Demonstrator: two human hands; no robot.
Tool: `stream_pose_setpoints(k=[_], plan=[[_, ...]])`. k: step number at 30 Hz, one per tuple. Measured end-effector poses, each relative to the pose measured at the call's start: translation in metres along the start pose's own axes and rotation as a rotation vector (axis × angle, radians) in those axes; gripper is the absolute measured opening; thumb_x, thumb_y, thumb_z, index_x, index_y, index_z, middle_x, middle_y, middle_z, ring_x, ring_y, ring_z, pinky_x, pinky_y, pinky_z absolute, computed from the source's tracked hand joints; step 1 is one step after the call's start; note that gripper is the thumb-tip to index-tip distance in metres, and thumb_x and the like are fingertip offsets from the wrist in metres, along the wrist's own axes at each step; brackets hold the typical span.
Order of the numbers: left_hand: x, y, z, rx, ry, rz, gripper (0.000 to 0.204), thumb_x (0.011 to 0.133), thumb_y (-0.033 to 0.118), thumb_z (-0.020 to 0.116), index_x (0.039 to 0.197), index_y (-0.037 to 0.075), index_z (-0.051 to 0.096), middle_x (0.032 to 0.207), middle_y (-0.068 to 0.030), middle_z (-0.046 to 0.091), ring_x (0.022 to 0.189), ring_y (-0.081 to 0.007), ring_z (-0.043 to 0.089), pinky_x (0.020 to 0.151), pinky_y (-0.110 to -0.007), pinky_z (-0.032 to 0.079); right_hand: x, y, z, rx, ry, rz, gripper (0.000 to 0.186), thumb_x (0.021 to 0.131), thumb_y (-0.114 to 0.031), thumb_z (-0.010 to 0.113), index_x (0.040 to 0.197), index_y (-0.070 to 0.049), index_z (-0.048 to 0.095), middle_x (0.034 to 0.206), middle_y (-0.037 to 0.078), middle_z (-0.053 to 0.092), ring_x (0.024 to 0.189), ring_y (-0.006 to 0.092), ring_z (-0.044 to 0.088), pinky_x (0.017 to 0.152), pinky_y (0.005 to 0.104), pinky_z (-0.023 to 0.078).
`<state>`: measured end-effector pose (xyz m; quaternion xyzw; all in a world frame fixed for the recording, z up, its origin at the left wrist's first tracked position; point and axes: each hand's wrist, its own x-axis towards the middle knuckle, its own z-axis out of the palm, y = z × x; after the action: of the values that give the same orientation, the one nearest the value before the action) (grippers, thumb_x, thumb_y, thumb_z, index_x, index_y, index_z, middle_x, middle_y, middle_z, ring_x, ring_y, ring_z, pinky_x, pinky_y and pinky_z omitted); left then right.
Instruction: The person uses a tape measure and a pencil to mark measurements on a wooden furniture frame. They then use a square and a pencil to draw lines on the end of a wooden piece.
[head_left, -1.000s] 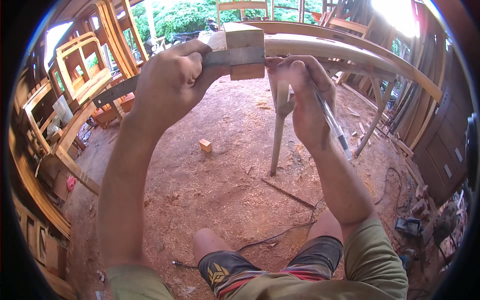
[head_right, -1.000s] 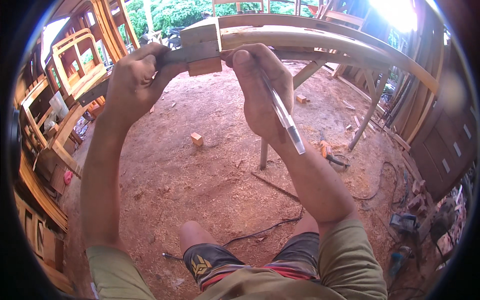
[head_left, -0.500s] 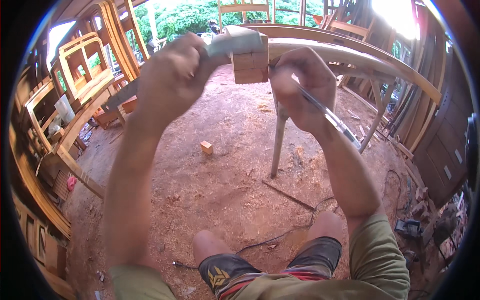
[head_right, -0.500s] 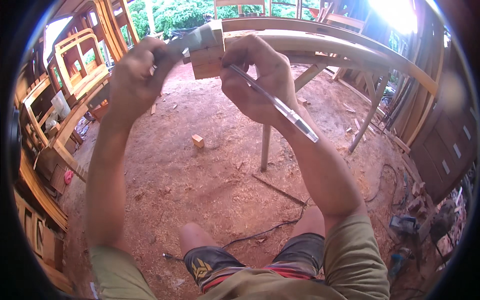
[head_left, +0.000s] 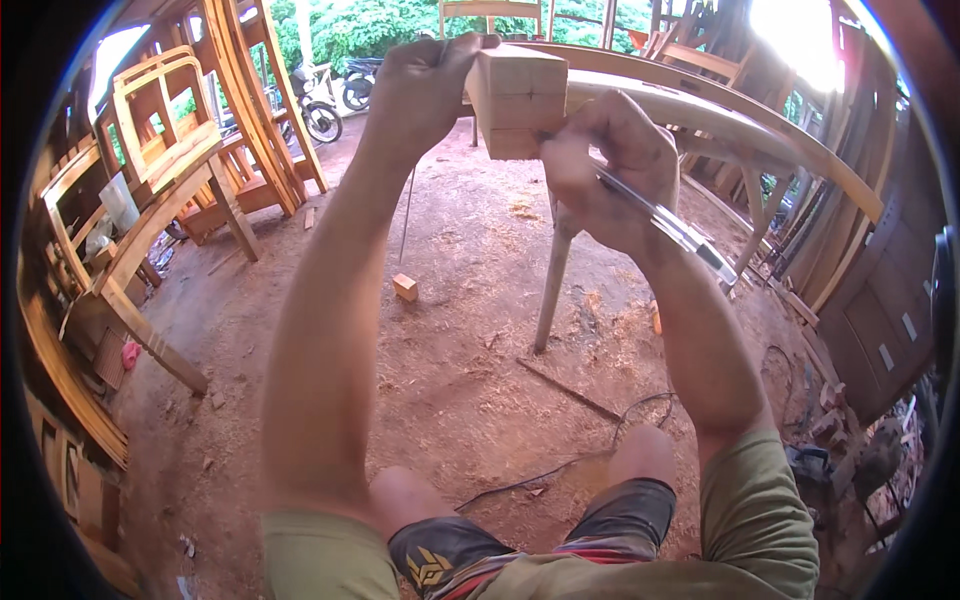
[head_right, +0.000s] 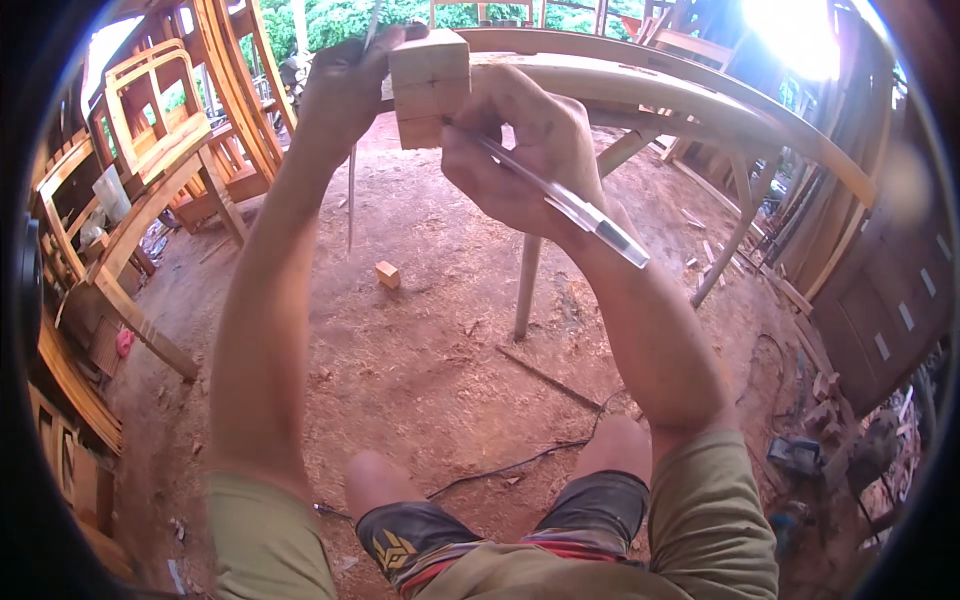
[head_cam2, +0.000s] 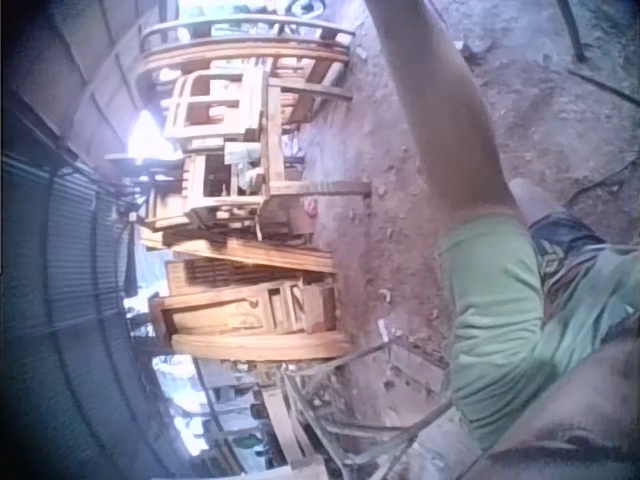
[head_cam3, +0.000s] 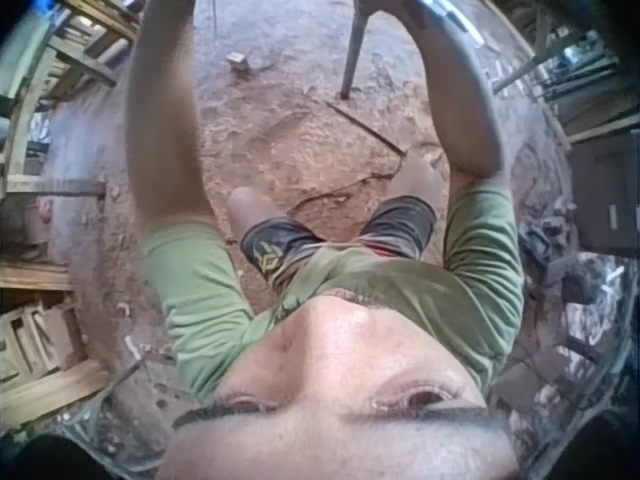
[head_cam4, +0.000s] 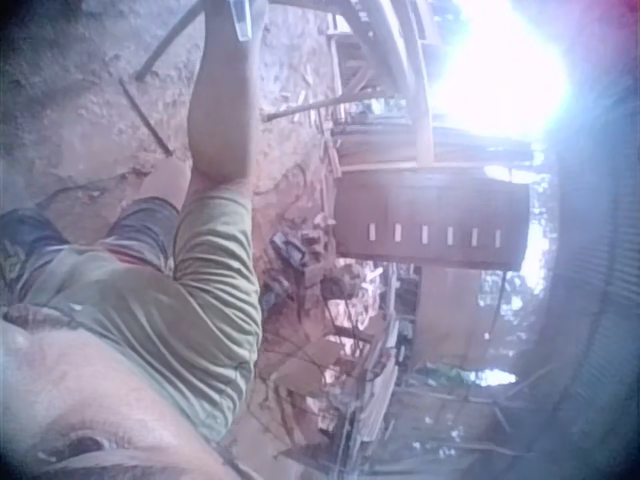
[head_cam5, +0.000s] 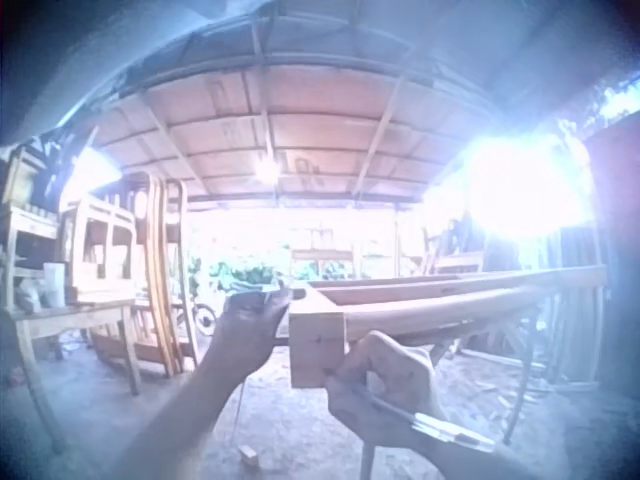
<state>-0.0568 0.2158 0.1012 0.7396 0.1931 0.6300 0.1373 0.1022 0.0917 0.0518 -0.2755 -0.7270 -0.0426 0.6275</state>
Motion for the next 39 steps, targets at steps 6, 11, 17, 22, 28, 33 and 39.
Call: stream_pose_setpoints(k=[6,11,17,22,28,33,39], plan=[[-0.019,-0.007,0.017,-0.105,0.063,0.071,0.040,0.101,0.037,0.048,0.113,0.009,0.074,0.090,-0.0145,0.075,0.085,-0.0204,0.072,0.080,-0.033,0.054,0.003,0.006,-0.005,-0.111,-0.009,-0.174,0.018,0.080,-0.008,0.074,0.083,-0.006,0.057,0.072,0.003,0.067,0.065,0.0106,0.062,0.063,0.0283,0.053],[-0.027,-0.003,0.030,-0.290,0.115,0.010,0.040,0.104,0.034,0.045,0.115,0.006,0.072,0.092,-0.0107,0.075,0.087,-0.0158,0.070,0.082,-0.031,0.052,0.003,0.005,-0.005,-0.116,-0.014,-0.161,0.018,0.081,-0.009,0.074,0.082,-0.006,0.056,0.071,0.004,0.066,0.064,0.0106,0.062,0.063,0.0281,0.052],[-0.025,-0.020,0.039,-0.400,0.161,0.029,0.042,0.104,0.037,0.046,0.114,0.006,0.073,0.091,-0.0083,0.075,0.087,-0.0130,0.068,0.083,-0.029,0.051,0.000,0.002,-0.008,-0.181,-0.096,-0.179,0.016,0.083,0.001,0.072,0.094,-0.001,0.061,0.092,0.007,0.062,0.085,0.0123,0.061,0.075,0.0276,0.052],[-0.025,-0.024,0.040,-0.493,0.141,0.015,0.045,0.105,0.040,0.044,0.116,0.007,0.072,0.090,-0.0077,0.074,0.088,-0.0130,0.067,0.083,-0.030,0.051,-0.001,0.002,-0.007,-0.168,-0.105,-0.107,0.018,0.081,0.005,0.072,0.095,0.000,0.062,0.093,0.007,0.062,0.085,0.0112,0.061,0.075,0.0256,0.052],[-0.028,-0.021,0.041,-0.381,0.167,0.084,0.046,0.105,0.040,0.044,0.118,0.006,0.071,0.091,-0.0080,0.074,0.088,-0.0125,0.067,0.082,-0.029,0.051,0.001,0.005,-0.003,-0.129,-0.017,-0.198,0.018,0.082,-0.007,0.073,0.082,-0.005,0.055,0.071,0.006,0.065,0.064,0.0124,0.061,0.062,0.0298,0.052],[-0.029,-0.018,0.044,-0.418,0.171,0.086,0.044,0.106,0.036,0.042,0.118,0.005,0.070,0.088,-0.0072,0.073,0.085,-0.0116,0.066,0.080,-0.029,0.051,0.002,0.004,-0.003,-0.195,-0.002,-0.209,0.019,0.081,-0.007,0.074,0.079,-0.005,0.055,0.070,0.006,0.065,0.062,0.0128,0.062,0.058,0.0303,0.051],[-0.029,-0.021,0.042,-0.434,0.158,0.126,0.042,0.107,0.033,0.042,0.119,0.004,0.069,0.089,-0.0071,0.073,0.084,-0.0114,0.065,0.078,-0.028,0.051,-0.002,0.003,-0.008,-0.178,-0.121,-0.132,0.016,0.086,-0.002,0.072,0.091,0.000,0.057,0.090,0.007,0.062,0.073,0.0093,0.060,0.060,0.0242,0.052]])
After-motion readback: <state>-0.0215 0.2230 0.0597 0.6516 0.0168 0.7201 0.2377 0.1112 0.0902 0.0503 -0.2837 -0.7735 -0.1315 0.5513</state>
